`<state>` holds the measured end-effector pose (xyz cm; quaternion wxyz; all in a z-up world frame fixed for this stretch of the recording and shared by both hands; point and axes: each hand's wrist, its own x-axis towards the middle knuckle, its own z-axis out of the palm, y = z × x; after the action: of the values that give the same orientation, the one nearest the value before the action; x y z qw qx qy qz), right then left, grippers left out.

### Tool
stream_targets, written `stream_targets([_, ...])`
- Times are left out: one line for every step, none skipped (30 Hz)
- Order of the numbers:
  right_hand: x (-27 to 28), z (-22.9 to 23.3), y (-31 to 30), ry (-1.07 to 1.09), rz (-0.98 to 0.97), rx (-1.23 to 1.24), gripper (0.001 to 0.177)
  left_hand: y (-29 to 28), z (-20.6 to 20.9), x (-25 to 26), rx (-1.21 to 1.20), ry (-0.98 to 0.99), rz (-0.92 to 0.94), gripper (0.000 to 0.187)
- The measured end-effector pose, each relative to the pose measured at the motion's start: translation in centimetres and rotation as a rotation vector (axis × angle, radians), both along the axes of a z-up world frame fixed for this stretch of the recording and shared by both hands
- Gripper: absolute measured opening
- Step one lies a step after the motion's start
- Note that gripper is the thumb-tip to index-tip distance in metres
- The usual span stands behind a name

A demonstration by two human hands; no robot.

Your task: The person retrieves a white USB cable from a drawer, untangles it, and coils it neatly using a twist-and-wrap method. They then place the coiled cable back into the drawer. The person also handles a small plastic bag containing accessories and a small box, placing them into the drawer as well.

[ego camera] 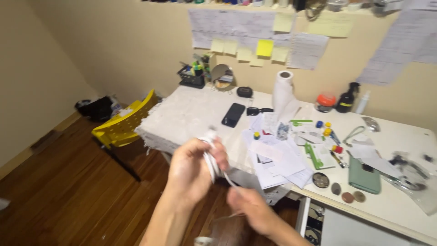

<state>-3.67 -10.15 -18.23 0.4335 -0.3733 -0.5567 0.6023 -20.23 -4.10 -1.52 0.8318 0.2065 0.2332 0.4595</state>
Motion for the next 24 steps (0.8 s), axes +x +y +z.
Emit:
stream_targets([1.7, 0.3, -0.3, -0.089, -0.109, 0.107, 0.044, 0.5, 0.2, 0.5, -0.001, -0.023, 0.128, 0.01])
stream_targets([2.8, 0.8, -1.2, -0.092, -0.126, 0.107, 0.044, 1.6, -1.1, 1.0, -0.001, -0.026, 0.111, 0.01])
stream_targets([4.0, 1.3, -1.8, -0.11, -0.161, 0.075, 0.05, 3.0, -2.2, 1.4, -0.018, -0.104, 0.157, 0.006])
stream_targets([5.2, 1.9, -2.5, -0.126, -0.197, 0.042, 0.056, 4.3, -3.3, 2.0, -0.036, -0.182, 0.203, 0.011])
stream_targets([5.8, 1.8, -3.1, -0.127, -0.216, 0.043, 0.056, 4.8, -3.4, 2.5, -0.036, -0.183, 0.184, 0.011])
stream_targets([6.4, 1.7, -3.8, -0.154, -0.217, -0.026, 0.055, 5.2, -3.6, 3.0, -0.031, -0.313, 0.122, 0.012])
stream_targets([7.2, 1.6, -4.2, -0.182, -0.216, -0.09, 0.054, 5.8, -3.7, 3.6, -0.024, -0.447, 0.059, 0.015])
stream_targets([7.9, 1.9, -3.5, -0.186, -0.234, -0.085, 0.054, 5.6, -3.2, 4.5, -0.021, -0.452, 0.041, 0.015])
stream_targets([8.4, 2.1, -2.9, -0.254, -0.205, -0.124, 0.05, 5.2, -2.9, 5.2, -0.016, -0.526, -0.174, 0.028])
stream_targets([9.0, 2.3, -2.5, -0.321, -0.176, -0.163, 0.047, 4.7, -2.5, 6.0, -0.011, -0.596, -0.391, 0.042])
stream_targets([10.2, 1.6, -1.1, -0.321, -0.192, -0.165, 0.047, 4.2, -2.1, 6.4, -0.014, -0.597, -0.406, 0.042])
stream_targets([11.6, 0.9, 0.2, -0.335, -0.293, -0.098, 0.03, 3.7, -1.7, 6.8, -0.052, -0.43, -0.614, 0.051])
stream_targets([13.0, 0.3, 1.7, -0.35, -0.395, -0.028, 0.018, 3.3, -1.2, 7.2, -0.082, -0.256, -0.819, 0.06])
stream_targets([13.1, 4.4, 1.3, -0.351, -0.412, -0.026, 0.018, 2.4, -0.9, 7.7, -0.079, -0.256, -0.836, 0.06])
stream_targets([13.1, 8.4, 0.7, -0.21, -0.405, -0.153, 0.021, 1.4, -0.6, 8.1, 0.038, -0.017, -0.978, 0.056])
stream_targets([13.0, 12.5, 0.1, -0.067, -0.396, -0.277, 0.027, 0.4, -0.2, 8.4, 0.161, 0.227, -1.107, 0.054])
stream_targets([13.3, 13.1, 0.3, -0.068, -0.411, -0.272, 0.027, -0.2, -0.4, 9.4, 0.17, 0.225, -1.121, 0.054])
stream_targets([13.7, 13.6, 0.4, -0.151, -0.47, -0.227, 0.031, -0.8, -0.6, 10.3, 0.231, 0.417, -1.08, 0.053])
stream_targets([13.9, 14.2, 0.5, -0.237, -0.525, -0.186, 0.036, -1.5, -0.8, 11.2, 0.288, 0.604, -1.029, 0.063])
stream_targets([14.1, 14.8, -0.2, -0.24, -0.537, -0.184, 0.036, -1.2, -1.4, 12.3, 0.296, 0.6, -1.038, 0.063])
stream_targets([14.2, 15.3, -0.9, -0.185, -0.483, -0.212, 0.028, -0.9, -1.9, 13.3, 0.369, 0.685, -0.847, 0.068])
stream_targets([14.2, 15.8, -1.5, -0.131, -0.428, -0.238, 0.024, -0.6, -2.4, 14.2, 0.438, 0.762, -0.651, 0.074])
stream_targets([14.0, 16.7, -2.5, -0.132, -0.433, -0.238, 0.024, -0.3, -1.6, 15.1, 0.44, 0.761, -0.655, 0.074])
stream_targets([13.9, 17.5, -3.5, -0.187, -0.445, -0.21, 0.026, -0.1, -0.7, 16.0, 0.455, 0.603, -0.461, 0.065])
